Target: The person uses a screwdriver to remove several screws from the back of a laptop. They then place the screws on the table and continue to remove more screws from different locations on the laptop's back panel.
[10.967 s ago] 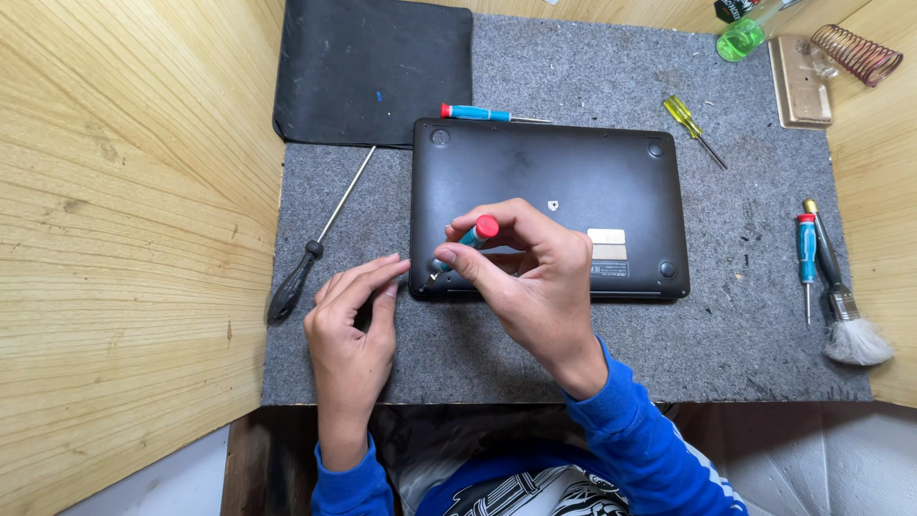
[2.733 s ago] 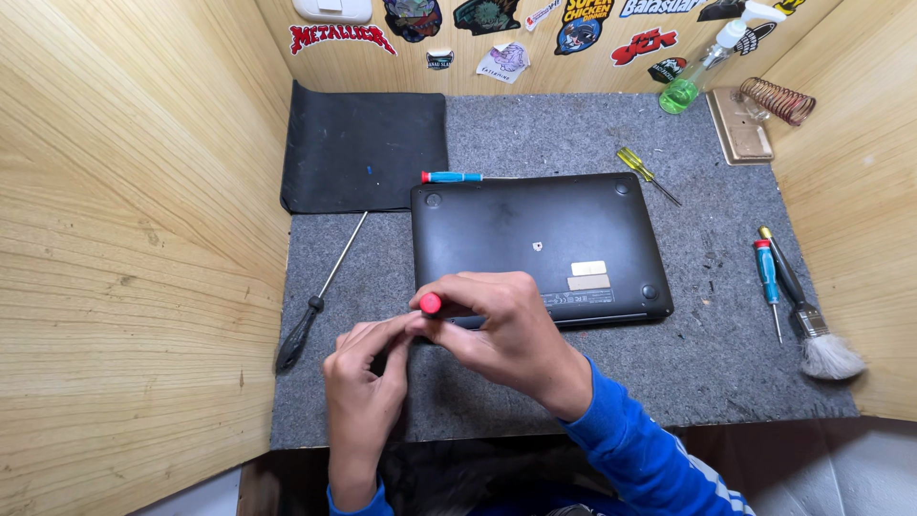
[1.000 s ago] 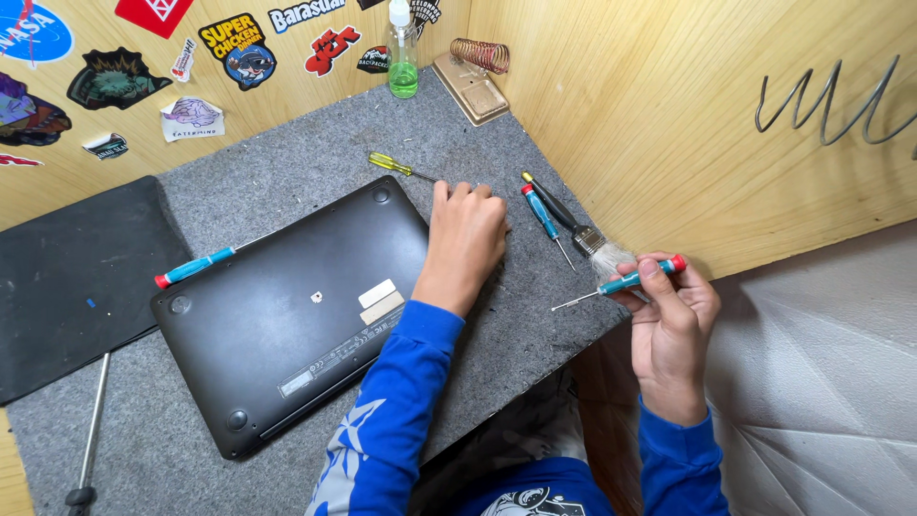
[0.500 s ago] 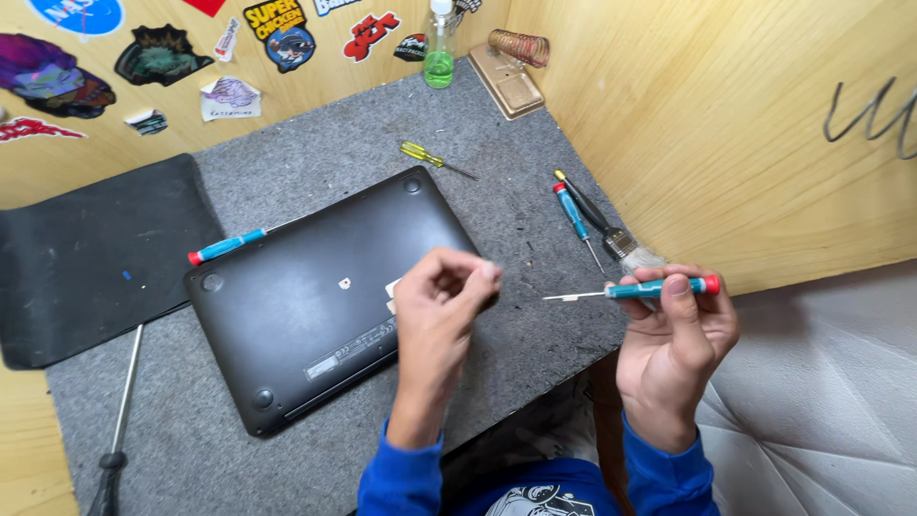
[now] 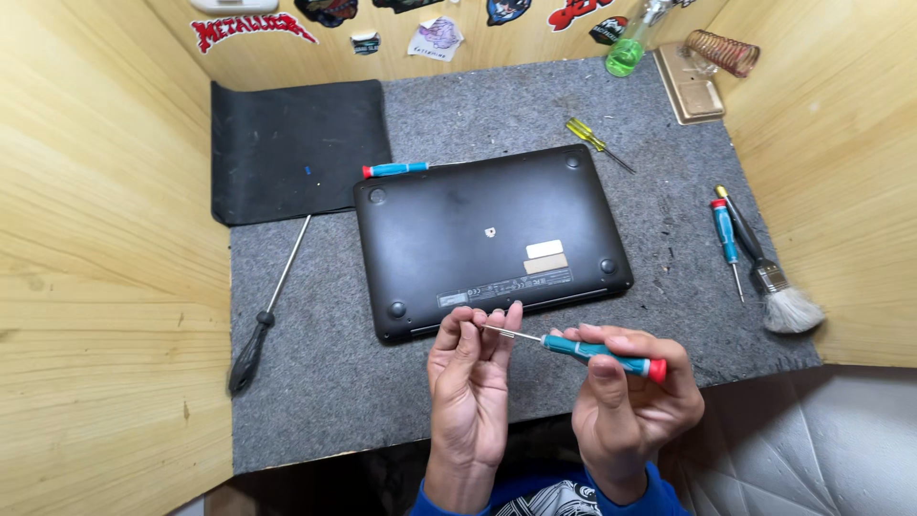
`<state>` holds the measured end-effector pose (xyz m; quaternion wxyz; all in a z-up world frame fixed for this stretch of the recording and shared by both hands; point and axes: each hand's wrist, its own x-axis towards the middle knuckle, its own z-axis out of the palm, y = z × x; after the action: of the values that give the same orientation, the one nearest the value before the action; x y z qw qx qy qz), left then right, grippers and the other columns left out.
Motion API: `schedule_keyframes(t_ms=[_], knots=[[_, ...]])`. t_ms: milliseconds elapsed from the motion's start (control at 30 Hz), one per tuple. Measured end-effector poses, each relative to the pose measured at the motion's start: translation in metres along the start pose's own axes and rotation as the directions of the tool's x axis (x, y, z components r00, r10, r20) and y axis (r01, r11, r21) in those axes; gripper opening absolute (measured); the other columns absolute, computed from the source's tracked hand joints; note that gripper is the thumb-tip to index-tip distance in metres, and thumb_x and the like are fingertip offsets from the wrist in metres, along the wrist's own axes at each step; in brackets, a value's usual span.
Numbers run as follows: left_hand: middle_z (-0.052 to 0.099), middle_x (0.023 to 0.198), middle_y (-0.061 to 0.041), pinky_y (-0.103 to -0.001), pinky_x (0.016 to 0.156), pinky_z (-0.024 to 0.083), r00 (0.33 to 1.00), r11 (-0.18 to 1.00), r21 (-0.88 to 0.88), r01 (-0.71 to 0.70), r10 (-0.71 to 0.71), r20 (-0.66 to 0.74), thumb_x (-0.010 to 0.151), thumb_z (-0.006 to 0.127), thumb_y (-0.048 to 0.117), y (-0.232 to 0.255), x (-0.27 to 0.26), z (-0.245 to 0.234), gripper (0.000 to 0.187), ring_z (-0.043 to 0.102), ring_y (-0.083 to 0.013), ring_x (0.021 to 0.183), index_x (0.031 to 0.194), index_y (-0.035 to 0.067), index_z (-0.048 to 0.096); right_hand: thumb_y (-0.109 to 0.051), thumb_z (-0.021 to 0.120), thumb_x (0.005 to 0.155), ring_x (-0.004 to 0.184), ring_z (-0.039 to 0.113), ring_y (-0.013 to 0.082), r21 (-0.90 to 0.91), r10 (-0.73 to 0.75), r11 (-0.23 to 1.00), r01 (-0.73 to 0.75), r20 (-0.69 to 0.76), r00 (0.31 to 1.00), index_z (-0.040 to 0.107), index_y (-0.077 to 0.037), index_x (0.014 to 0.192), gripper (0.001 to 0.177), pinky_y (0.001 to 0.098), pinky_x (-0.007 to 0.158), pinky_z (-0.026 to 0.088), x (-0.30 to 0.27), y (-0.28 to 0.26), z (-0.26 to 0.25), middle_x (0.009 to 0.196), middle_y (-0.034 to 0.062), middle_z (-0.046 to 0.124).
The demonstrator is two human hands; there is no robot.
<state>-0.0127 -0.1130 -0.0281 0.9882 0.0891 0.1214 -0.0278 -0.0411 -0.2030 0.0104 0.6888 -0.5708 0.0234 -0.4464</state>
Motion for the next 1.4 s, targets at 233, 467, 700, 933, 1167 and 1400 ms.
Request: schedule_keyframes(t_ms=[233, 467, 700, 933, 1167, 1400], knots=[[0.073, 0.093, -0.017, -0.065, 0.117, 0.035, 1.0, 0.992, -0.123, 0.023, -0.023, 0.002, 0.088, 0.067, 0.0, -0.001, -0.005, -0.012, 0.013, 0.072, -0.0314, 0.096, 0.102, 0.0, 0.065, -0.017, 0.07, 0.088, 0.078, 0.07, 0.0252, -0.019, -0.108, 0.994, 0.108, 0.016, 0.994, 0.057, -0.004, 0.098, 0.02, 0.0405, 0.067, 0.069, -0.009, -0.001, 0.003, 0.081, 0.0168, 0.062], [0.073, 0.094, -0.019, -0.065, 0.117, 0.034, 0.999, 0.997, -0.074, -0.011, 0.014, 0.051, 0.088, 0.068, -0.001, -0.003, -0.009, -0.015, 0.011, 0.071, -0.035, 0.099, 0.099, 0.0, 0.067, -0.018, 0.069, 0.089, 0.077, 0.07, 0.0248, -0.007, -0.076, 0.997, 0.076, 0.03, 0.997, 0.057, -0.005, 0.098, 0.02, 0.0383, 0.068, 0.069, -0.009, 0.001, -0.001, 0.082, 0.0172, 0.064], [0.073, 0.093, -0.018, -0.067, 0.116, 0.033, 0.974, 0.979, 0.077, -0.189, 0.177, 0.141, 0.091, 0.066, 0.0, -0.005, -0.012, -0.009, 0.009, 0.072, -0.0301, 0.093, 0.1, 0.0, 0.066, -0.013, 0.074, 0.087, 0.078, 0.071, 0.029, 0.163, 0.189, 0.971, -0.174, -0.076, 0.979, 0.056, -0.002, 0.1, 0.024, 0.0419, 0.072, 0.068, -0.019, 0.004, -0.006, 0.093, 0.0222, 0.065], [0.072, 0.095, -0.021, -0.058, 0.109, 0.048, 0.946, 0.924, 0.202, -0.325, 0.319, 0.062, 0.09, 0.066, -0.002, -0.016, -0.013, -0.002, 0.01, 0.071, -0.0408, 0.099, 0.1, -0.003, 0.066, -0.018, 0.071, 0.092, 0.09, 0.069, 0.0283, 0.193, 0.274, 0.949, -0.25, -0.113, 0.955, 0.055, -0.006, 0.108, 0.026, 0.042, 0.078, 0.067, -0.02, 0.009, -0.005, 0.102, 0.0198, 0.063], [0.074, 0.097, -0.023, -0.054, 0.101, 0.054, 0.923, 0.88, 0.281, -0.383, 0.369, 0.105, 0.088, 0.069, 0.0, -0.018, -0.011, 0.001, 0.013, 0.069, -0.0494, 0.105, 0.101, -0.003, 0.066, -0.021, 0.069, 0.094, 0.091, 0.071, 0.0247, 0.27, 0.399, 0.891, -0.365, -0.078, 0.914, 0.057, -0.008, 0.11, 0.023, 0.0358, 0.076, 0.065, -0.012, 0.019, -0.015, 0.105, 0.0167, 0.066], [0.075, 0.099, -0.02, -0.064, 0.109, 0.046, 0.905, 0.827, 0.375, -0.419, 0.345, 0.249, 0.085, 0.073, -0.004, -0.015, -0.008, 0.005, 0.018, 0.072, -0.042, 0.1, 0.103, -0.001, 0.069, -0.021, 0.069, 0.095, 0.085, 0.072, 0.0273, 0.27, 0.415, 0.882, -0.386, -0.056, 0.908, 0.058, -0.007, 0.106, 0.021, 0.0348, 0.075, 0.065, 0.004, 0.014, -0.022, 0.101, 0.0171, 0.067]])
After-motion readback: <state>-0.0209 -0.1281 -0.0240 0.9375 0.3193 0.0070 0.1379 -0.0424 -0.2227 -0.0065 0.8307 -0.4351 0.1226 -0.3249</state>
